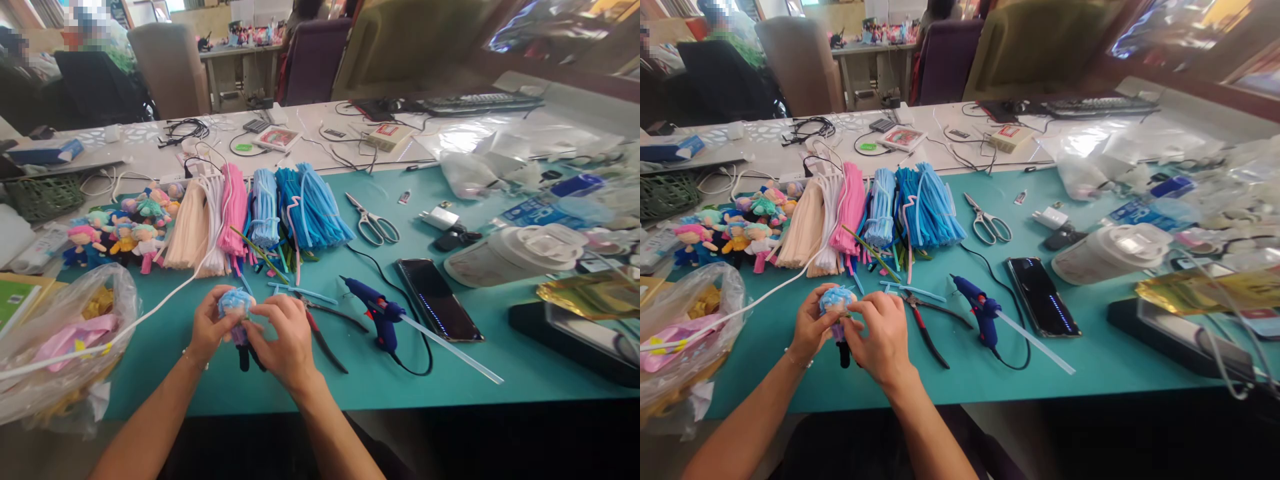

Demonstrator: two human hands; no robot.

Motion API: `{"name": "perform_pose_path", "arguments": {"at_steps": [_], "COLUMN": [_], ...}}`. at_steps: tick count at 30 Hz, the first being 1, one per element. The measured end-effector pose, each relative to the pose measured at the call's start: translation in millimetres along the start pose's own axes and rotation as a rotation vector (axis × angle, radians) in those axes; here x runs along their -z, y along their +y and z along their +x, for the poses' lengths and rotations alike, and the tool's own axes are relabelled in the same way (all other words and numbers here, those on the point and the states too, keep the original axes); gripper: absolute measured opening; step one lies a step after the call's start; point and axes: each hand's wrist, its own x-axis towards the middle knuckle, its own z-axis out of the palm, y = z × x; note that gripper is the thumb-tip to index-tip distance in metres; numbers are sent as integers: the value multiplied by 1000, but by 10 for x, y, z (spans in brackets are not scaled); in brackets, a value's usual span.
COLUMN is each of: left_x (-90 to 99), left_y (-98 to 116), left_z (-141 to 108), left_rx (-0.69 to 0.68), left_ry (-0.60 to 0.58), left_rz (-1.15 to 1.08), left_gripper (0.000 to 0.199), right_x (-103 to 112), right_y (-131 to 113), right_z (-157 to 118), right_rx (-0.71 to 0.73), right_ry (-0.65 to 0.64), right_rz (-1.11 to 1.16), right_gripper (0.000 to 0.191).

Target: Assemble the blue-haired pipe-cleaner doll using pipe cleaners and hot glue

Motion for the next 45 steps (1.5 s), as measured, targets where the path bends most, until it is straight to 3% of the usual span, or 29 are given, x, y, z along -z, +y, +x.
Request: {"name": "perform_pose_path", "arguments": {"at_steps": [10, 17, 29, 35, 38, 45], "left_x": [-2, -91, -65, -76, -79, -45], "left_y": [-25, 8, -38, -18, -28, -16], "left_z": [15, 30, 36, 38, 50, 111], "left_rx": [25, 26, -115, -165, -109, 192], "left_ry": [-12, 54, 133, 133, 126, -14], "left_rz": [24, 29, 404, 446, 358, -142], "left_gripper": [37, 44, 31, 26, 26, 47], "right_x": [-25, 55, 29, 53, 80, 160], "right_y": [46, 151, 346, 363, 357, 306], "right_z": [-14, -36, -180, -201, -223, -280], "right_rx": [19, -25, -157, -162, -166, -174], "right_ry": [-37, -29, -142, -124, -116, -66], "right_rz": [-90, -71, -27, -24, 3, 53], "right_gripper": [8, 7, 8, 10, 10, 10]}}
